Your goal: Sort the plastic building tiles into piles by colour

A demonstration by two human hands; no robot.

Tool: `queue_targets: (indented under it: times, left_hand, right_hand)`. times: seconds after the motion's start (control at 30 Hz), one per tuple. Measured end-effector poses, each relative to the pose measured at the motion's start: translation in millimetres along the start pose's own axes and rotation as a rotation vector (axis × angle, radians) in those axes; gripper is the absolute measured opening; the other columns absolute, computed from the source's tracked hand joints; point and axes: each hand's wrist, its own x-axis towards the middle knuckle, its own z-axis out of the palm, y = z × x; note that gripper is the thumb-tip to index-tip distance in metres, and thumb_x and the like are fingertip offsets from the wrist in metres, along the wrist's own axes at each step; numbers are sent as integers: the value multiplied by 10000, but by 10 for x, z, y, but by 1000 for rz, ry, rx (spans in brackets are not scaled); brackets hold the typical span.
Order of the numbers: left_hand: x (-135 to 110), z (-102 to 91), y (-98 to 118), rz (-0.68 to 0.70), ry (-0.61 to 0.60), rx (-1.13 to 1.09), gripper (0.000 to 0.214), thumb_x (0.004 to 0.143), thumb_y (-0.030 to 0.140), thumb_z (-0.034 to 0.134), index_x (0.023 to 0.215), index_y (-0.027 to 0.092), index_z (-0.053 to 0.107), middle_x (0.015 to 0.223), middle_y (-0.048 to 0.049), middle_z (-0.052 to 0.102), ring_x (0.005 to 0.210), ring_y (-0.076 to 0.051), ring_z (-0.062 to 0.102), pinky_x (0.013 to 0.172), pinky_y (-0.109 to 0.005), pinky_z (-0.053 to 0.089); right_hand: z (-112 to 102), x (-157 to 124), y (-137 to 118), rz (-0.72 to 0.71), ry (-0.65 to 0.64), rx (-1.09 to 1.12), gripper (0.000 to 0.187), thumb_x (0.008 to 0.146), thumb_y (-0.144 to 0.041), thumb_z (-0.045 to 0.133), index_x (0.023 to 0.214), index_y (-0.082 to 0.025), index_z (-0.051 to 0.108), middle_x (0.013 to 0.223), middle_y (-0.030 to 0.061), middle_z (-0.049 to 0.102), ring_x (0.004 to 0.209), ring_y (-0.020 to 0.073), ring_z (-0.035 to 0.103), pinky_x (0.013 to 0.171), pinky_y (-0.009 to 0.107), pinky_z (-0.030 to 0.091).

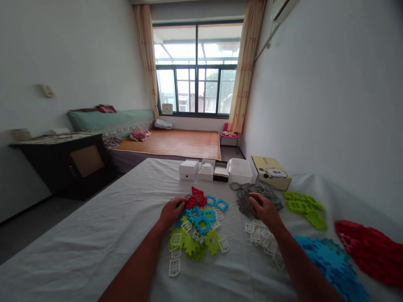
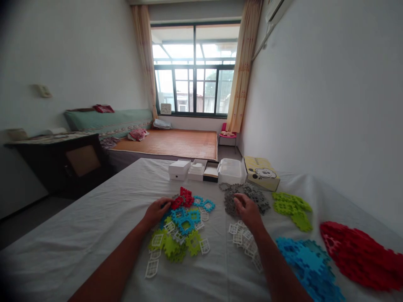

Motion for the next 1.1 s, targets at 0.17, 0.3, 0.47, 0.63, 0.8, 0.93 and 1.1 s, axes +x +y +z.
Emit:
queue_targets:
  times: [0.17,0.3,0.47,0.63,0.8,0.93,1.1]
  left_hand:
    - [-1,-5,6,7,-6,14,279,797,319,439,947,240,661,970,4,674,926,-158,586,830,-232,420]
    - [-2,-8,6,10,-17,9,282,801,318,432,959,239,653,985,6,669,940,-158,579,842,-235,416]
    - [5,-2,-6,14,-15,2,289,801,320,427,962,239,652,986,6,669,944,-157,579,846,-236,417]
    - [6,-2,-5,11,-8,11,292,797,329,427,959,249,656,980,5,669,935,-163,580,847,-248,416]
    - [-1,-11,4,1,-25,11,293,796,334,427,961,254,655,985,4,667,937,-164,576,846,-249,415]
    - [-6,-15,16,3,-17,5,289,790,333,435,954,255,659,977,8,672,927,-161,583,838,-242,419]
    - [-9,-17,53,-47,-31,7,284,787,326,441,959,254,655,989,12,669,940,-159,577,850,-240,415]
  right_hand:
    - [-252,143,207,24,249,-103,423,771,-370,407,1130,-171,508,1071,100,613,681,161,620,604,289,494]
    - [-372,114,274,-66,-20,-417,295,731,-217,395,903,-235,634,861,13,682,793,168,620,741,287,458]
    - [-296,63,370,-109,-241,-568,412,630,-53,367,818,-251,674,877,-4,676,838,138,596,798,252,420]
    - [-207,120,513,-173,-135,-604,530,617,-9,360,1007,-231,642,1014,29,638,948,147,556,878,271,384]
    - [-173,106,413,-170,-40,-627,461,672,-37,355,988,-214,640,1003,38,637,948,159,551,881,283,379]
    - [-31,5,247,-230,-209,-562,433,693,-46,359,943,-246,650,959,12,645,891,137,559,818,245,403]
    - [130,-104,85,-266,-209,-638,488,685,-21,378,1070,-221,601,1073,45,608,971,164,517,852,271,393]
